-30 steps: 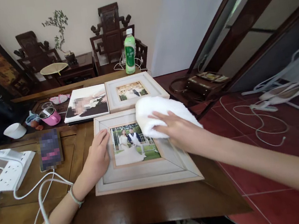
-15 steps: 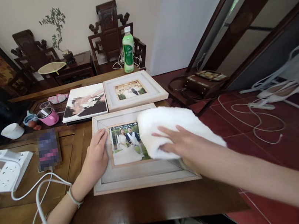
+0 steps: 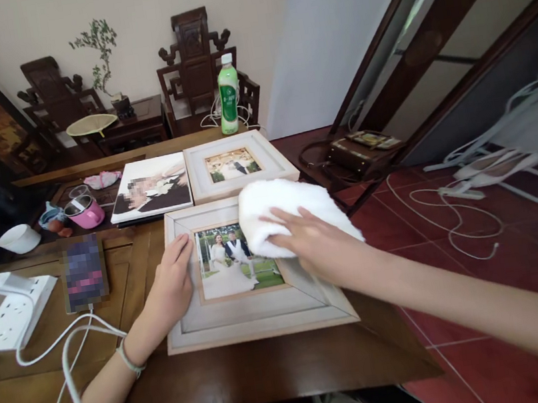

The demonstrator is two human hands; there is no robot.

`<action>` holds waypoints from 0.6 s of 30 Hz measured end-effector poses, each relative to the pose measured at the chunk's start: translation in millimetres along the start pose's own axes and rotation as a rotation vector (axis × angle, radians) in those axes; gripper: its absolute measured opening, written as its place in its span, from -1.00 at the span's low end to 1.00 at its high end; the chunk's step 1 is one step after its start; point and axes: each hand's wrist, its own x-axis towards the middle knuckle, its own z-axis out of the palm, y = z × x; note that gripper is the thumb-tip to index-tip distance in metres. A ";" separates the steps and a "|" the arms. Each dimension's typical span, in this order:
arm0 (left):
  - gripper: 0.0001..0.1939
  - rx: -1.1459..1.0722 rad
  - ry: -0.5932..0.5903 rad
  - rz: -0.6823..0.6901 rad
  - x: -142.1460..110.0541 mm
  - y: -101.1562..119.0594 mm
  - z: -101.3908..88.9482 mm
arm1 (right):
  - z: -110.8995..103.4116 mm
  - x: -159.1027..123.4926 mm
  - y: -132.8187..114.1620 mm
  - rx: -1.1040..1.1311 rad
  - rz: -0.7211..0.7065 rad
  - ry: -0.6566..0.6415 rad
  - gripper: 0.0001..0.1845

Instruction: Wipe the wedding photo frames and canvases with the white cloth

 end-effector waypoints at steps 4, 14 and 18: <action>-0.36 -0.004 0.013 -0.012 -0.6 0.2 0.8 | 4.5 28.4 15.7 -0.057 0.017 -0.012 -0.28; -0.36 0.013 0.035 0.014 -0.8 0.6 1.3 | -4.3 -25.6 -41.2 0.067 -0.030 -0.239 -0.41; -0.37 0.019 0.040 0.014 -0.8 1.0 1.5 | 11.9 -59.3 -56.2 0.165 -0.087 -0.198 -0.65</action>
